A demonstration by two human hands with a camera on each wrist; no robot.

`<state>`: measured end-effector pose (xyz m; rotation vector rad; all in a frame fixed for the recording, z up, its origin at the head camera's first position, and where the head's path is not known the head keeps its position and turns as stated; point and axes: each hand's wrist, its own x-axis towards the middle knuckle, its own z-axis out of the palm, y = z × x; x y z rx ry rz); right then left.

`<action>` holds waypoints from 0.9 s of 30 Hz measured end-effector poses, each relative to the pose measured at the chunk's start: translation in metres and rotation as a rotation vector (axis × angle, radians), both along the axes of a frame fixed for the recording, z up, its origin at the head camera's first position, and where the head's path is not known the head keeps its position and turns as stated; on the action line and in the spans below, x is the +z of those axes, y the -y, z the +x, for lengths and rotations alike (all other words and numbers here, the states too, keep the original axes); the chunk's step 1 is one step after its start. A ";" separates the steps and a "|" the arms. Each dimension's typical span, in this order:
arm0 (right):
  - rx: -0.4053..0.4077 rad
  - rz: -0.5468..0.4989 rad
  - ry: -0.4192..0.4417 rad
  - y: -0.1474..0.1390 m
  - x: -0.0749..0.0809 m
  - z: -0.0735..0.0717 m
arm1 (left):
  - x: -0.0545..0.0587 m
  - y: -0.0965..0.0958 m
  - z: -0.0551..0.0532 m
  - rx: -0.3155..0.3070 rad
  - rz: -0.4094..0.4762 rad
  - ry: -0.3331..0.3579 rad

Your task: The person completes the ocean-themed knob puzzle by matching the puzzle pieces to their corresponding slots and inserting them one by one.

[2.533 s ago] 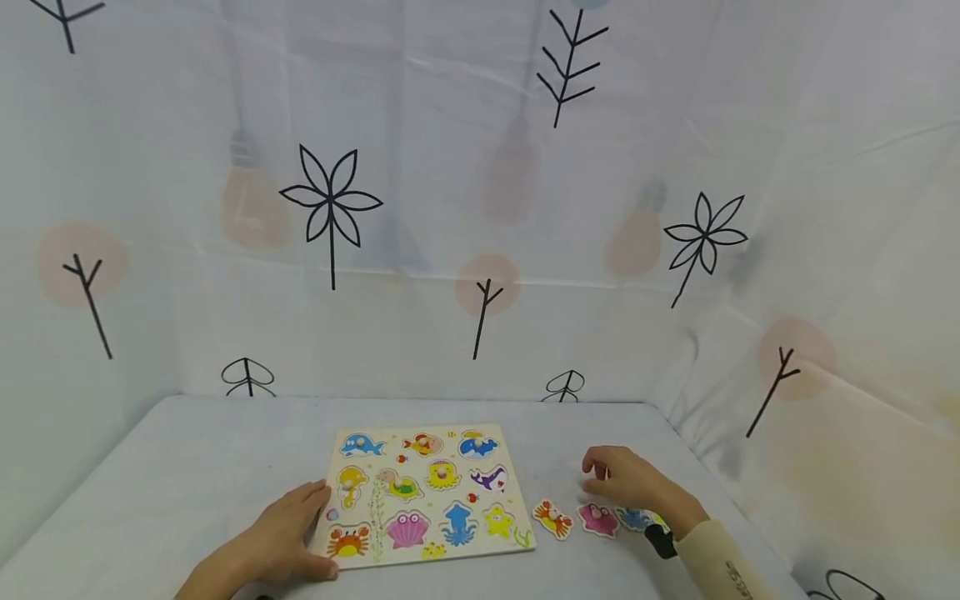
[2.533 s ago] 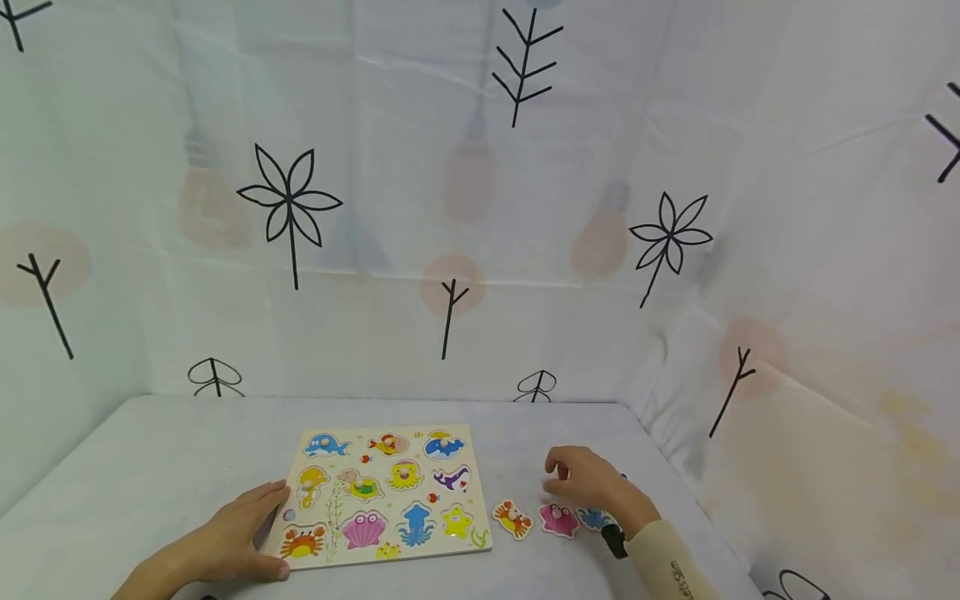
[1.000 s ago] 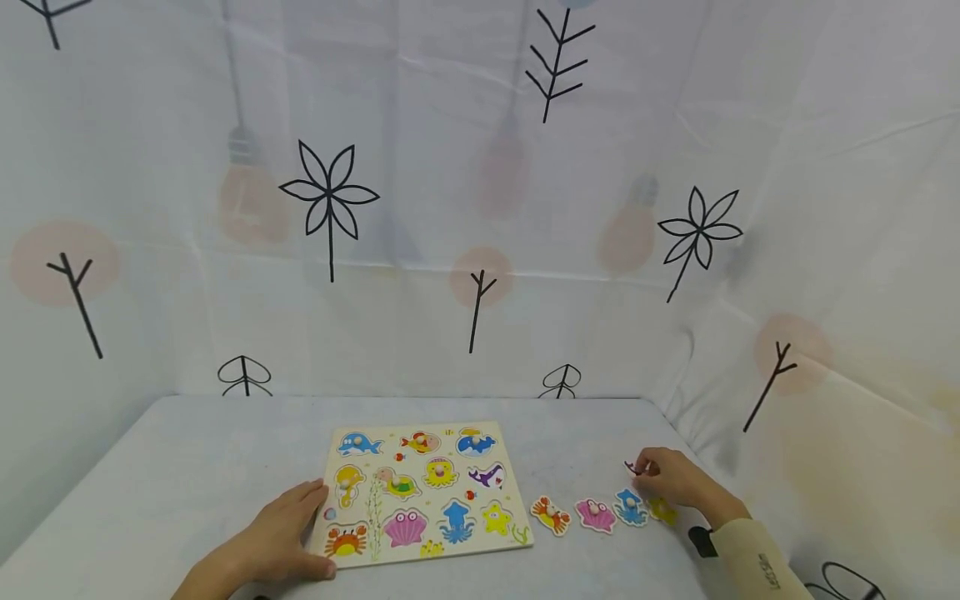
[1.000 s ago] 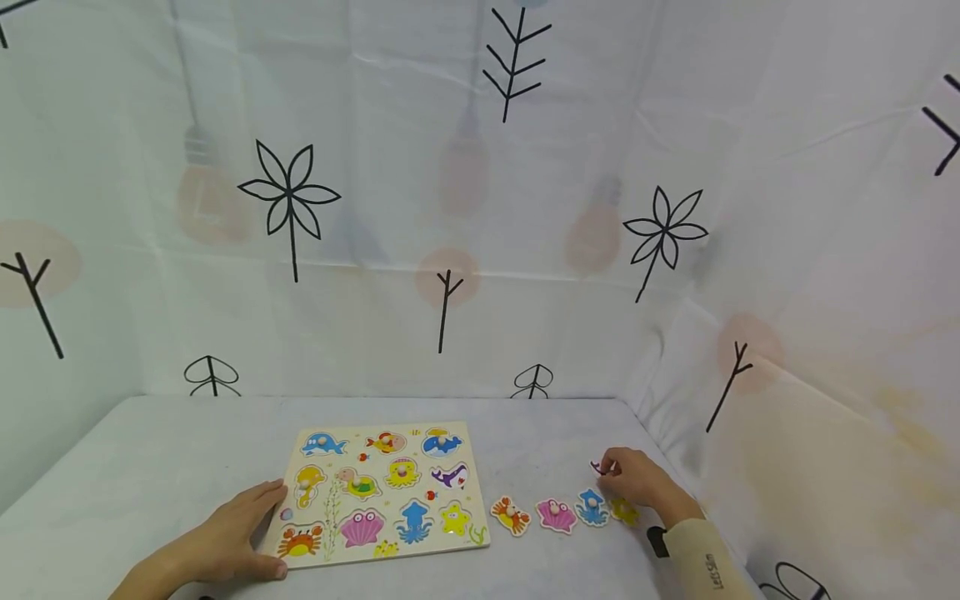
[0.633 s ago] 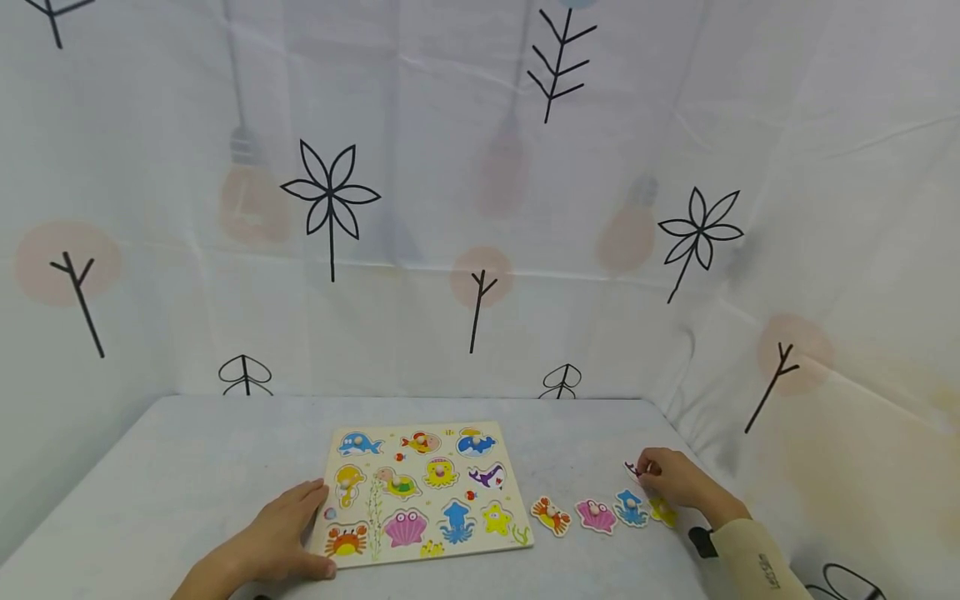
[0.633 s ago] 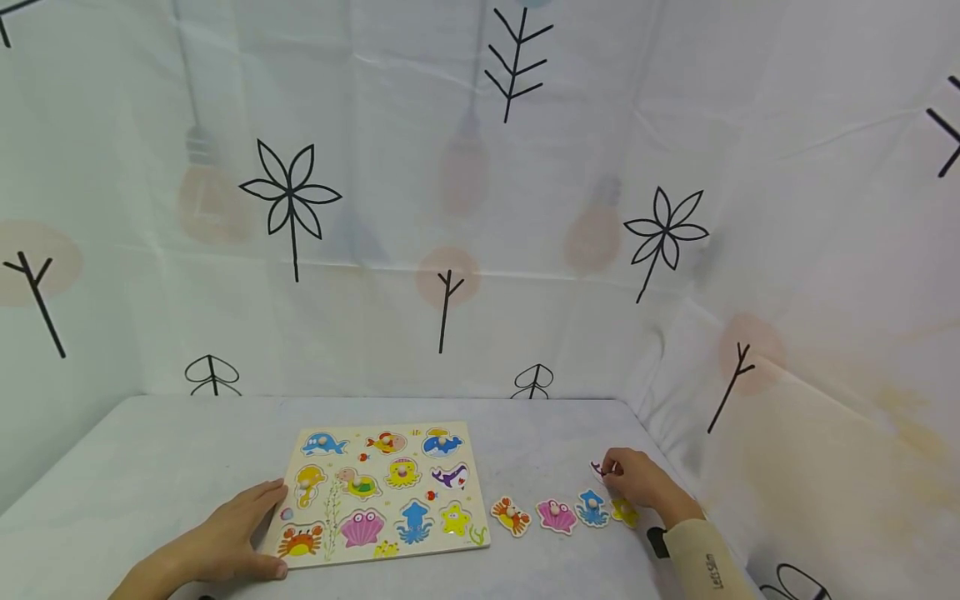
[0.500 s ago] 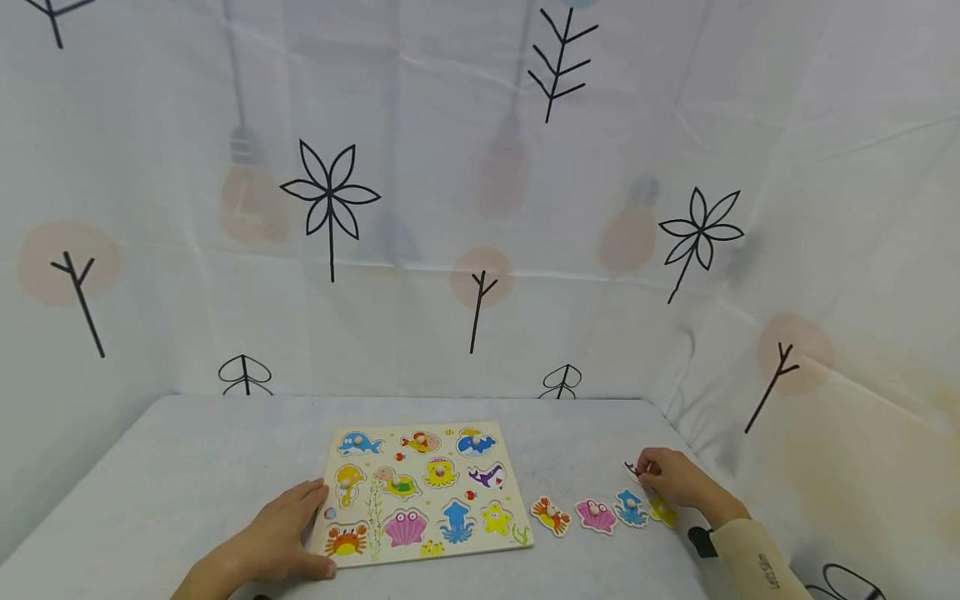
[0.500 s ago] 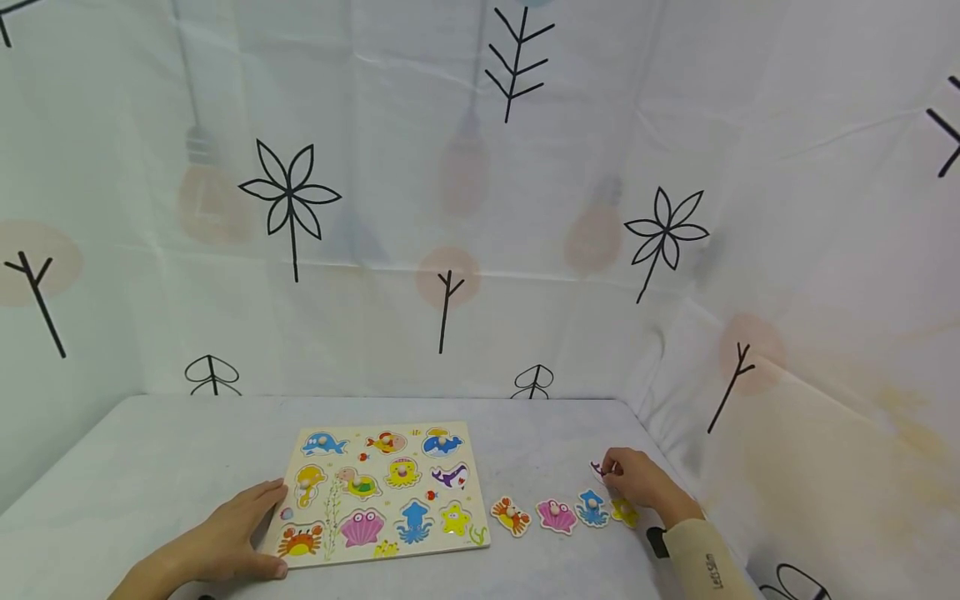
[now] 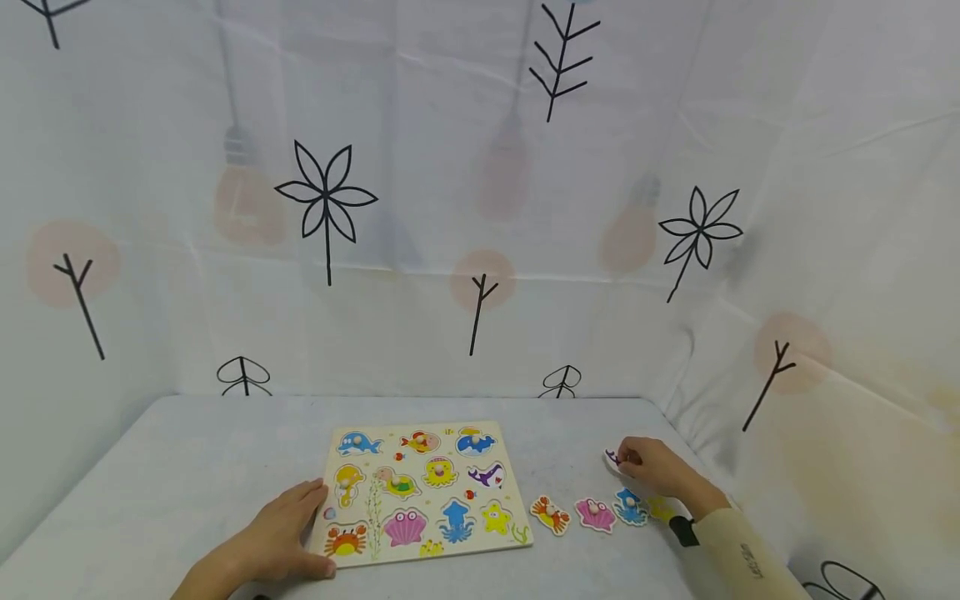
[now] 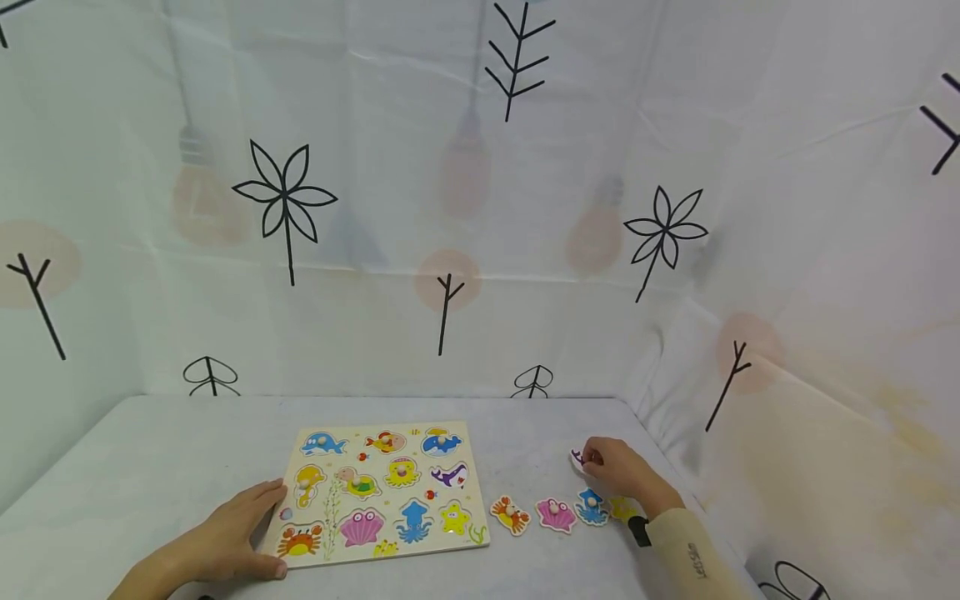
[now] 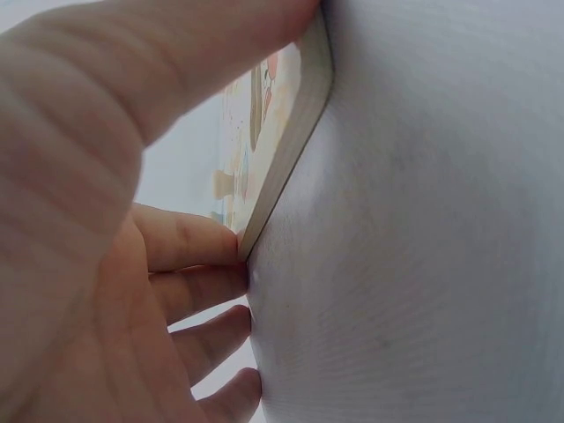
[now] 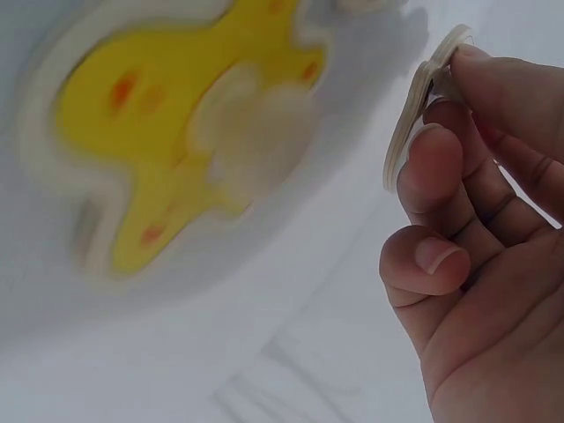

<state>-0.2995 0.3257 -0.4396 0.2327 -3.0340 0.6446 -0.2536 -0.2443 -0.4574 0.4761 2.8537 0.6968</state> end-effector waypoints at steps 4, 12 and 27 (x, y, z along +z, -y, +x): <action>0.052 -0.002 -0.019 0.016 0.001 -0.004 | -0.001 0.000 0.000 -0.004 0.006 -0.004; 0.141 0.004 -0.034 0.055 0.008 -0.014 | -0.003 0.000 0.000 -0.005 0.009 -0.012; 0.193 0.036 0.002 0.121 0.014 -0.031 | -0.002 0.000 0.000 0.006 0.010 0.001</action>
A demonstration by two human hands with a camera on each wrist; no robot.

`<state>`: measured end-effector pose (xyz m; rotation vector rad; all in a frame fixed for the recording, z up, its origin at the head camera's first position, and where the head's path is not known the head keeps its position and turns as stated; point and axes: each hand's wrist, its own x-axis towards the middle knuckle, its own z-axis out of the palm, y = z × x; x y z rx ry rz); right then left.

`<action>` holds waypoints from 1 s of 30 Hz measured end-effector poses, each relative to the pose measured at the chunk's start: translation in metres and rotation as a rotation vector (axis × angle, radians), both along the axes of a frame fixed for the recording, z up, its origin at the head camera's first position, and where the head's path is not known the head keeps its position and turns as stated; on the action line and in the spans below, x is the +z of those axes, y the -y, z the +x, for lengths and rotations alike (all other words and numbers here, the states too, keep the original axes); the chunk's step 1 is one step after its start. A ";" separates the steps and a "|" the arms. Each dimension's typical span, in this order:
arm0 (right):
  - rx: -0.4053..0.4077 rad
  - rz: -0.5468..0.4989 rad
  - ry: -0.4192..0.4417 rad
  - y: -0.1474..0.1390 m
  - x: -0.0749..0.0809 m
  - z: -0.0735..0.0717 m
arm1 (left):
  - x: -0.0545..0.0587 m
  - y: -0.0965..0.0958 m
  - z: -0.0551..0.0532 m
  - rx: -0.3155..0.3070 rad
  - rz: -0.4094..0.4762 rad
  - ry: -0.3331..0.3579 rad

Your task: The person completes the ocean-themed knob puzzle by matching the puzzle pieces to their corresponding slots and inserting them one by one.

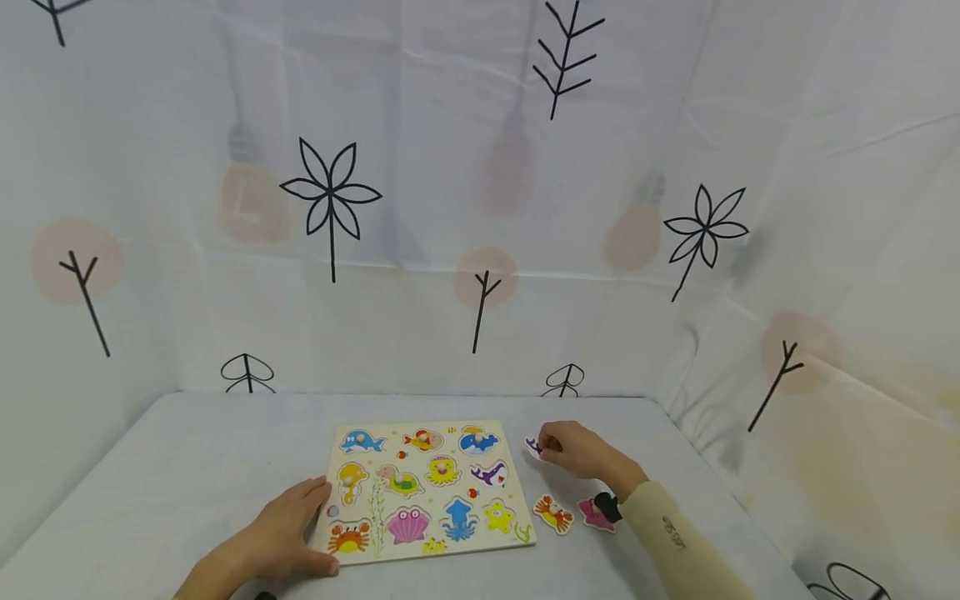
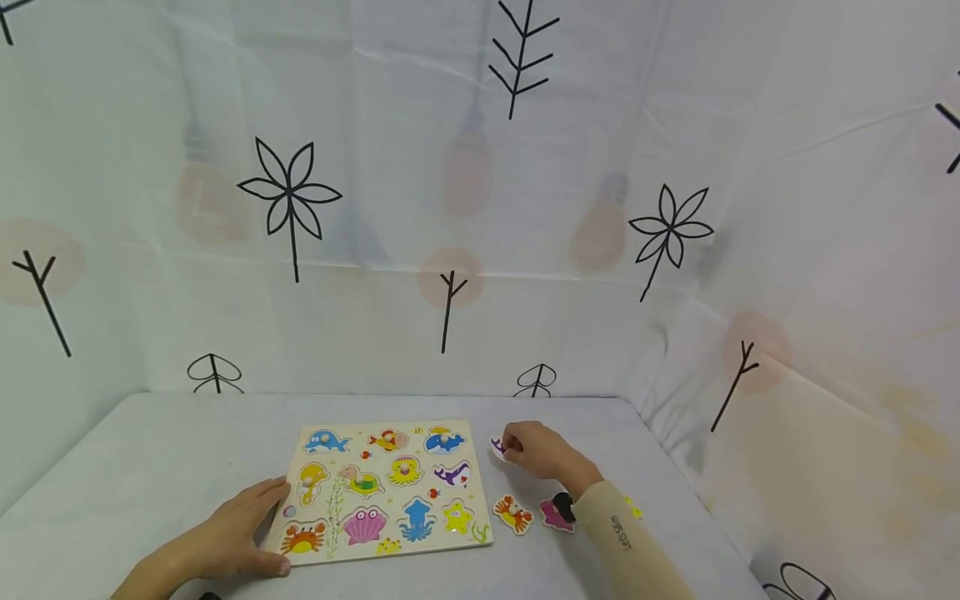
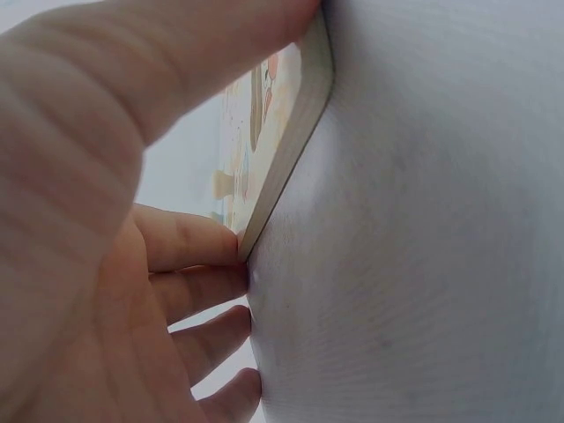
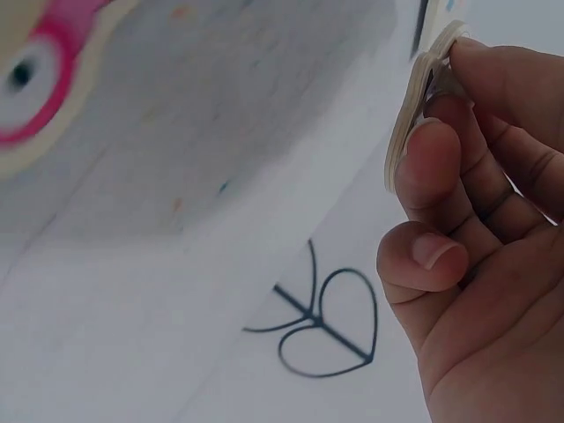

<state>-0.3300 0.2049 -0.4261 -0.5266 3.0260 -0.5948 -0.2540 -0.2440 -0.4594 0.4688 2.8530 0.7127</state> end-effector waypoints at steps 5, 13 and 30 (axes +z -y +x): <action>0.029 0.006 0.028 0.015 -0.001 -0.002 | -0.001 -0.001 0.000 0.014 -0.003 0.015; 0.092 -0.018 0.060 0.033 -0.001 -0.002 | -0.002 -0.001 -0.003 0.017 -0.002 0.009; 0.183 -0.024 0.113 0.064 -0.005 0.004 | -0.001 -0.001 -0.001 0.022 -0.008 0.005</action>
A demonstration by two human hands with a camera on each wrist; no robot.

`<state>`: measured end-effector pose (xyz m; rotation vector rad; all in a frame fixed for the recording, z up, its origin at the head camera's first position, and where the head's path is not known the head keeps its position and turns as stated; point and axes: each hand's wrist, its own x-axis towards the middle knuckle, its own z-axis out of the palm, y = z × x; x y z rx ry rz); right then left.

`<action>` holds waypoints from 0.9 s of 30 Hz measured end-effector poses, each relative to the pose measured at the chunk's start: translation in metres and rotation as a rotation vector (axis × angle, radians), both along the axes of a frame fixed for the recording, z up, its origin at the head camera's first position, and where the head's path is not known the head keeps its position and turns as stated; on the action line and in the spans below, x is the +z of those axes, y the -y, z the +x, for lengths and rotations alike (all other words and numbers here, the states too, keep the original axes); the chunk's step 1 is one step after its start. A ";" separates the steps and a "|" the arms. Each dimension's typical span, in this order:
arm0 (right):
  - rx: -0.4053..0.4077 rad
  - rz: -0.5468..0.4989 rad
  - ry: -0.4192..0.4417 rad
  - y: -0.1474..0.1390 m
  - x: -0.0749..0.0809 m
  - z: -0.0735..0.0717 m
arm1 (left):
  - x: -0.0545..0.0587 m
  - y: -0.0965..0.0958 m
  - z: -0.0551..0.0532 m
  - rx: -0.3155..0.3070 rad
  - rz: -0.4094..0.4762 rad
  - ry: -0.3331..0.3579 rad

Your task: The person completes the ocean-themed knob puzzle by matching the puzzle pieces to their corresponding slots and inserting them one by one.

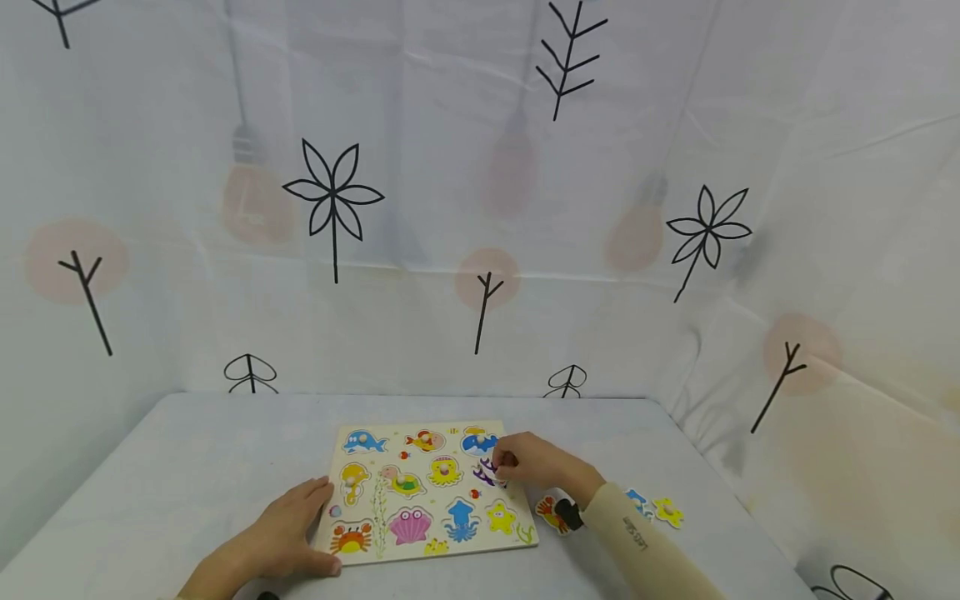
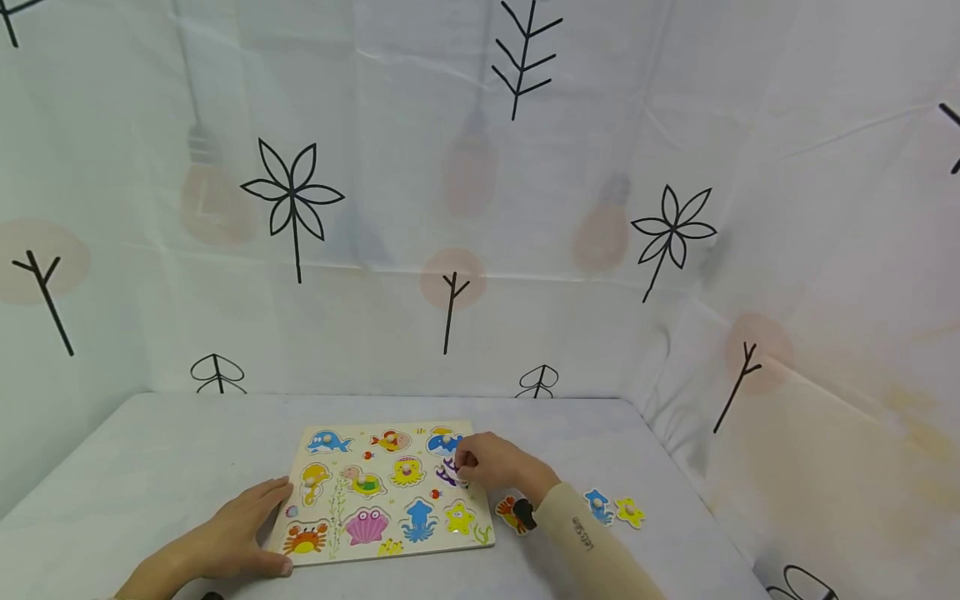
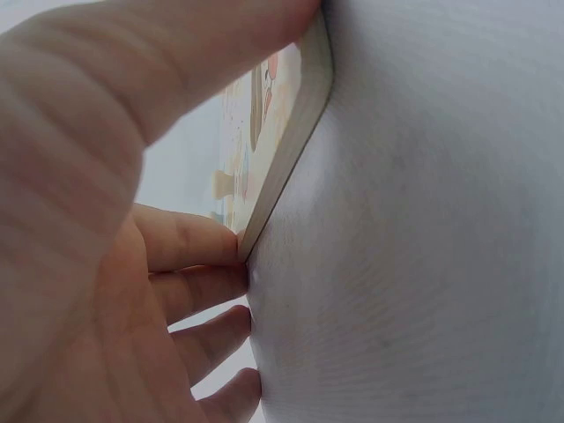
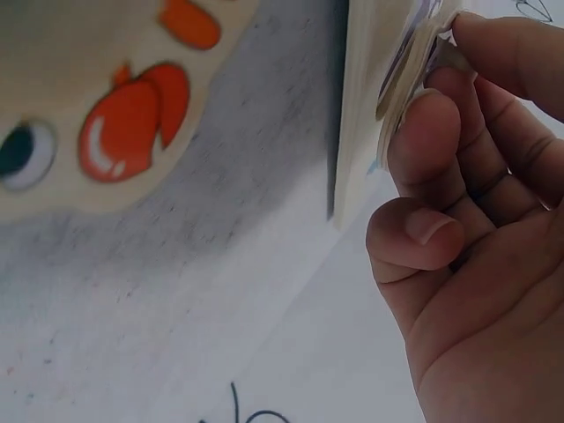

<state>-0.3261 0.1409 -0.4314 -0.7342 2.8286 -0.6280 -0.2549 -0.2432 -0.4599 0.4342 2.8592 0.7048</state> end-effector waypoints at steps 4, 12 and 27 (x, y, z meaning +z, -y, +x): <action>0.011 0.017 0.010 0.005 -0.001 0.002 | 0.001 0.000 0.001 -0.009 0.005 -0.003; 0.001 0.035 0.014 0.009 -0.004 0.004 | 0.001 0.000 0.002 -0.013 0.008 -0.010; 0.009 0.056 0.015 0.014 -0.002 0.002 | -0.002 0.001 -0.001 -0.011 0.001 -0.005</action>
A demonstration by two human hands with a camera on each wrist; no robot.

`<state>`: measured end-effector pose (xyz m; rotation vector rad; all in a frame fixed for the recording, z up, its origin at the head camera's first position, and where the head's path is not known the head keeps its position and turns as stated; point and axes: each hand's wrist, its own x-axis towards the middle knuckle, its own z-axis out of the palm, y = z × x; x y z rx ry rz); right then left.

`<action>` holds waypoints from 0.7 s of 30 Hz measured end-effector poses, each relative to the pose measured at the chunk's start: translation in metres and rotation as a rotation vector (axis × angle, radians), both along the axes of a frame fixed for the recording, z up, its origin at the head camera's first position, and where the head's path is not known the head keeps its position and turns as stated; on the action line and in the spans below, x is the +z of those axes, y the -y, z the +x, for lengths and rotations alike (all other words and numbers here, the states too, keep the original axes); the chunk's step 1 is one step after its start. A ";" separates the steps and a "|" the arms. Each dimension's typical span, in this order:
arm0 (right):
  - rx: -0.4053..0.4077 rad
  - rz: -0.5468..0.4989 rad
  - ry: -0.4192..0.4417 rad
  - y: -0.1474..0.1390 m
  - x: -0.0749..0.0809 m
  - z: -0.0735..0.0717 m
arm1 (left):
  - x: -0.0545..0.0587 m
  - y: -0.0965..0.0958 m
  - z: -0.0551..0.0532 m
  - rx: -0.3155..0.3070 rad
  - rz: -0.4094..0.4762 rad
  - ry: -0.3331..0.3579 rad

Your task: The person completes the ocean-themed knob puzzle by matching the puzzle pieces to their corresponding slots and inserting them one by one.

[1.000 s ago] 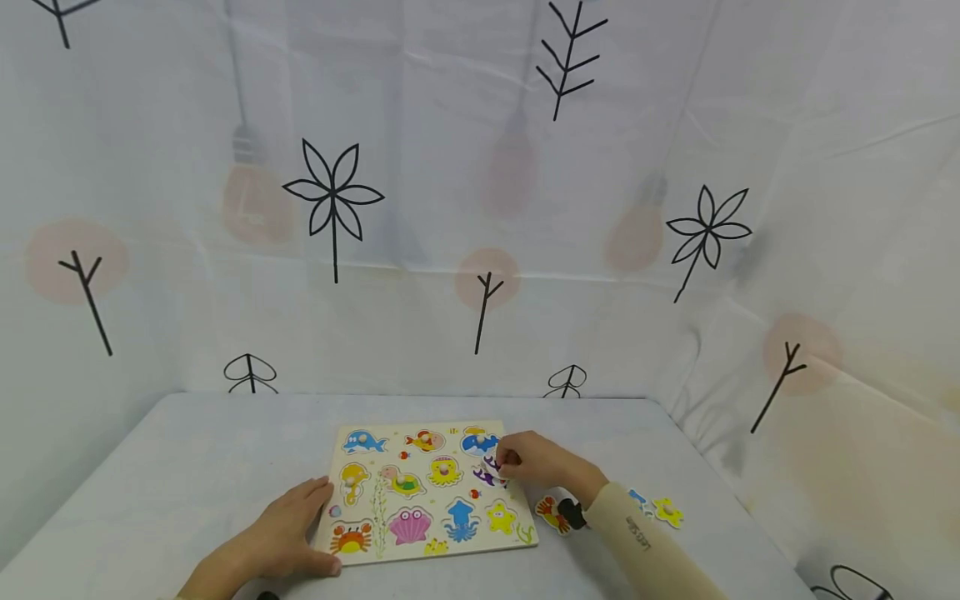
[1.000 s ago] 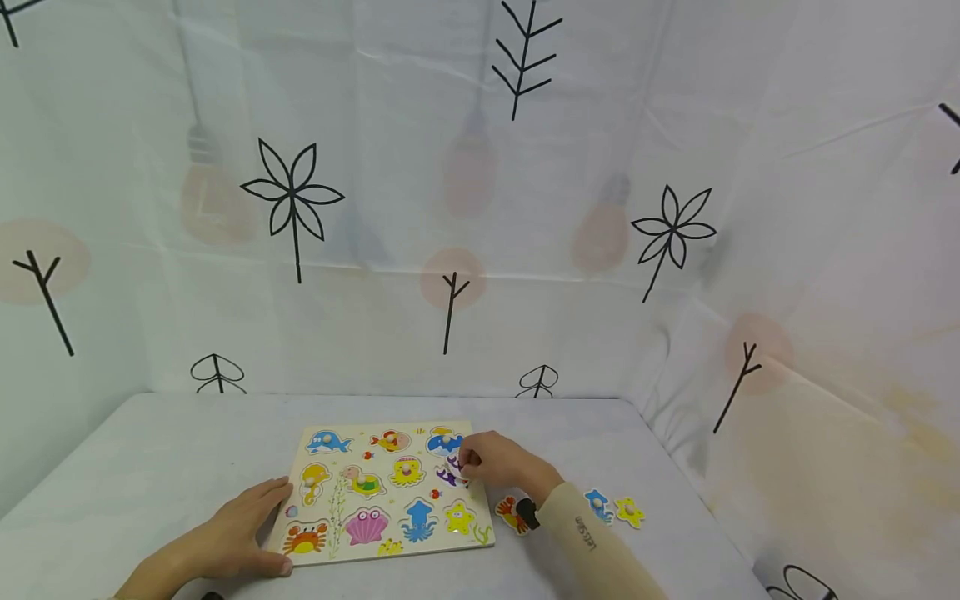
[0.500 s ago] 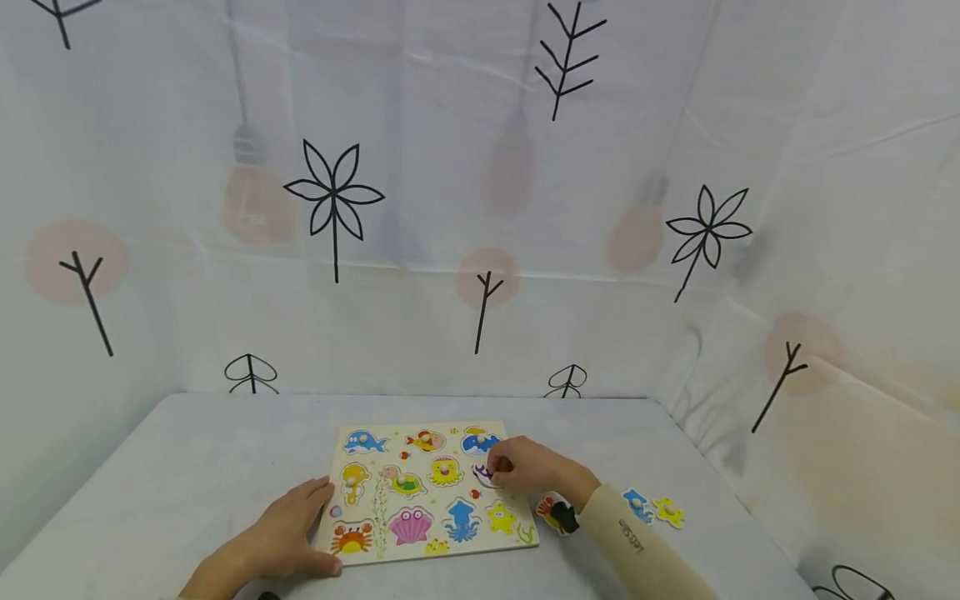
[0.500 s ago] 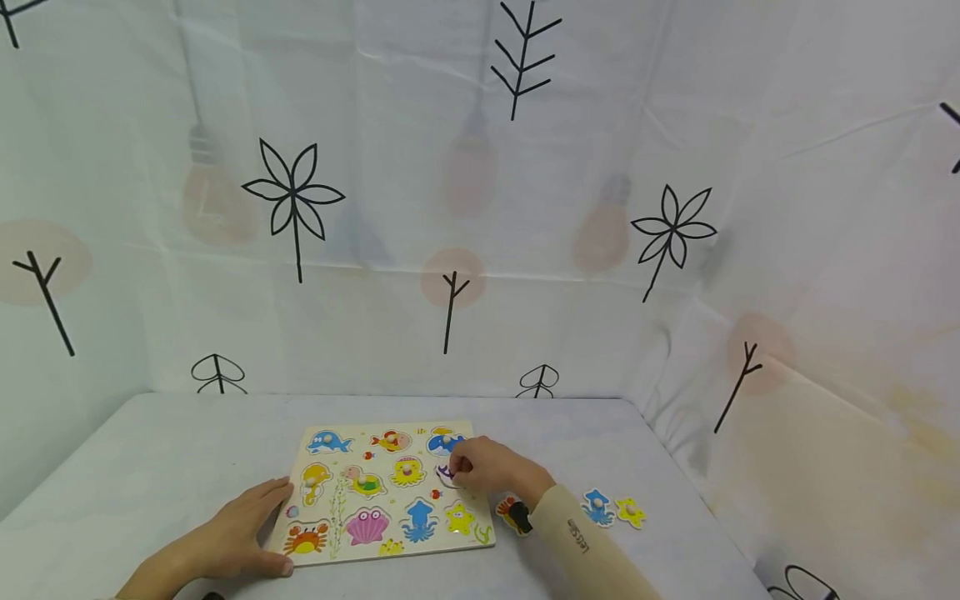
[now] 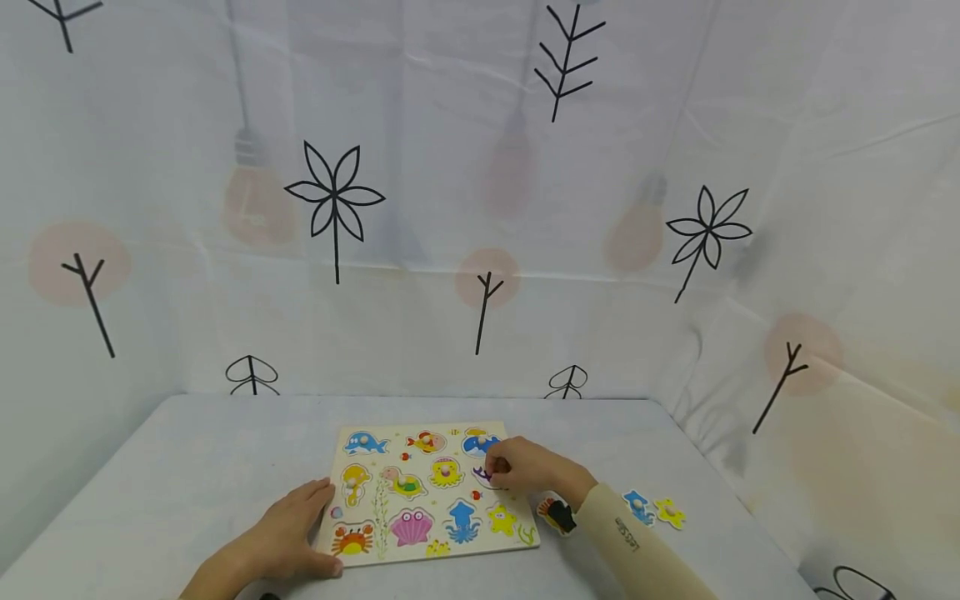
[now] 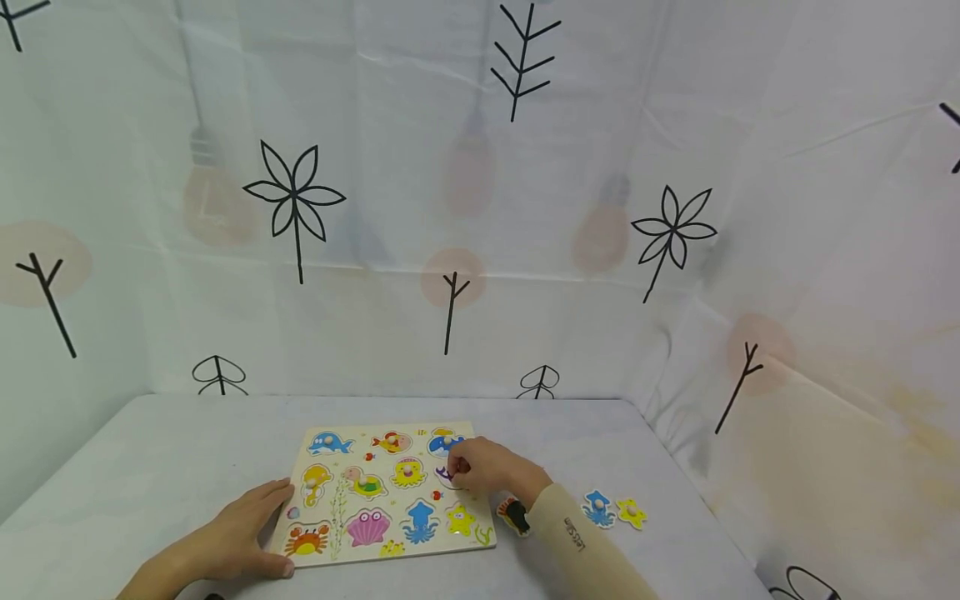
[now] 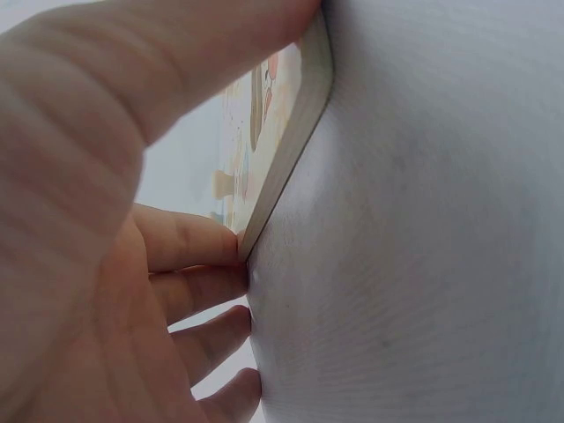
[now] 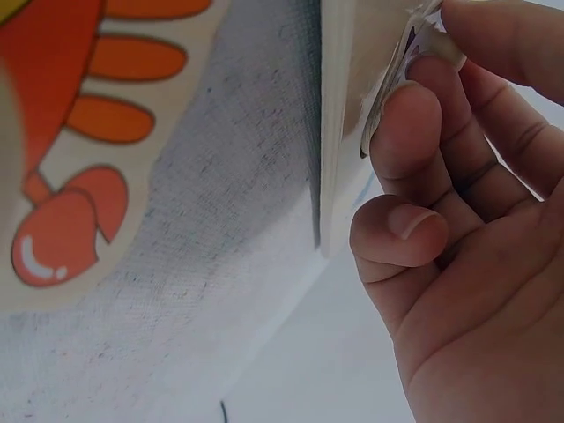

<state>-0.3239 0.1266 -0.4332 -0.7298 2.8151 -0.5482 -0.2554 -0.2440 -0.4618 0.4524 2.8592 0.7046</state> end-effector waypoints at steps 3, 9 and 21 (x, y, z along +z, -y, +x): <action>-0.006 0.003 0.002 -0.001 -0.001 0.000 | 0.000 0.000 0.000 -0.004 0.000 0.000; -0.006 0.013 0.000 -0.001 -0.004 -0.001 | 0.000 0.000 -0.001 0.000 0.003 0.001; -0.014 0.021 0.005 -0.003 -0.004 -0.002 | -0.002 0.001 -0.002 0.001 0.002 -0.001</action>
